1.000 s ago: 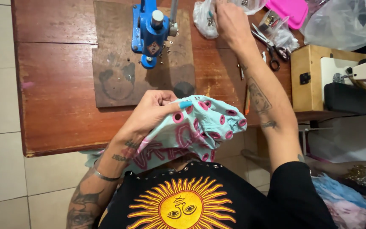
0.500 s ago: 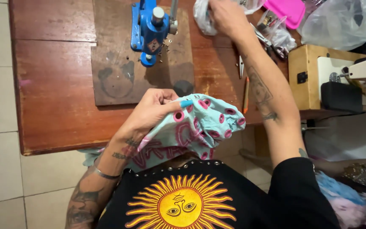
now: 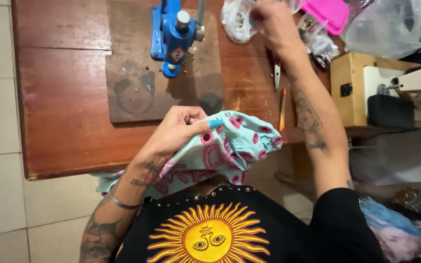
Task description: Installing metal eyelets into a decorated fabric garment using a manual press and hand tools
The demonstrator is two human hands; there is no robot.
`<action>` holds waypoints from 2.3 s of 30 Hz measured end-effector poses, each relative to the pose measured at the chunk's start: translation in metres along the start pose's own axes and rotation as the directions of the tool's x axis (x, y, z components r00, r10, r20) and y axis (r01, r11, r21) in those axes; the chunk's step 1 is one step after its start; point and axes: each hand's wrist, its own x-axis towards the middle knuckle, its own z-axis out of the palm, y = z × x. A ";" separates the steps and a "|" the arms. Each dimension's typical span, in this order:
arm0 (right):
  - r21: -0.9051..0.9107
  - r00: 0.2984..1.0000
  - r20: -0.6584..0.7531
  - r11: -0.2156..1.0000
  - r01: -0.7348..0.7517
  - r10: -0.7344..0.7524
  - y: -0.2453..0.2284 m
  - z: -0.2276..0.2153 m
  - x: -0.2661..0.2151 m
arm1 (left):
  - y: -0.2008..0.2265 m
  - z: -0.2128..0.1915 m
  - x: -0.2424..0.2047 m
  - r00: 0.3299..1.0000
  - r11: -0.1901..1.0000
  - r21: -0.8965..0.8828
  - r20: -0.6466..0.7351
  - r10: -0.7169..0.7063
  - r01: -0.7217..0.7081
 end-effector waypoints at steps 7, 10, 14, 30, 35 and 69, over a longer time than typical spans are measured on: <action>-0.313 0.962 0.262 0.950 0.013 0.073 -0.008 0.012 -0.004 | 0.000 0.001 -0.005 1.000 1.000 0.016 -0.019 -0.017 0.017; -0.345 0.953 0.279 0.939 -0.019 0.121 0.006 0.023 -0.005 | 0.005 0.003 -0.005 1.000 1.000 0.025 -0.016 -0.001 0.002; -0.133 0.995 0.097 0.990 0.043 -0.030 -0.030 0.002 0.009 | 0.002 0.001 -0.007 0.999 0.999 -0.016 -0.013 -0.036 0.036; -0.310 0.903 0.369 0.945 -0.105 0.221 0.025 0.053 0.017 | 0.004 0.003 -0.010 1.000 1.000 -0.007 0.006 0.000 0.000; -0.297 0.938 0.298 0.951 -0.086 0.178 0.013 0.032 0.016 | 0.008 0.004 -0.012 1.000 0.999 0.042 0.009 0.014 -0.014; 0.532 0.987 -0.071 0.843 -0.083 0.143 -0.141 -0.003 -0.042 | -0.011 0.003 -0.005 0.996 0.999 0.025 -0.079 0.029 -0.027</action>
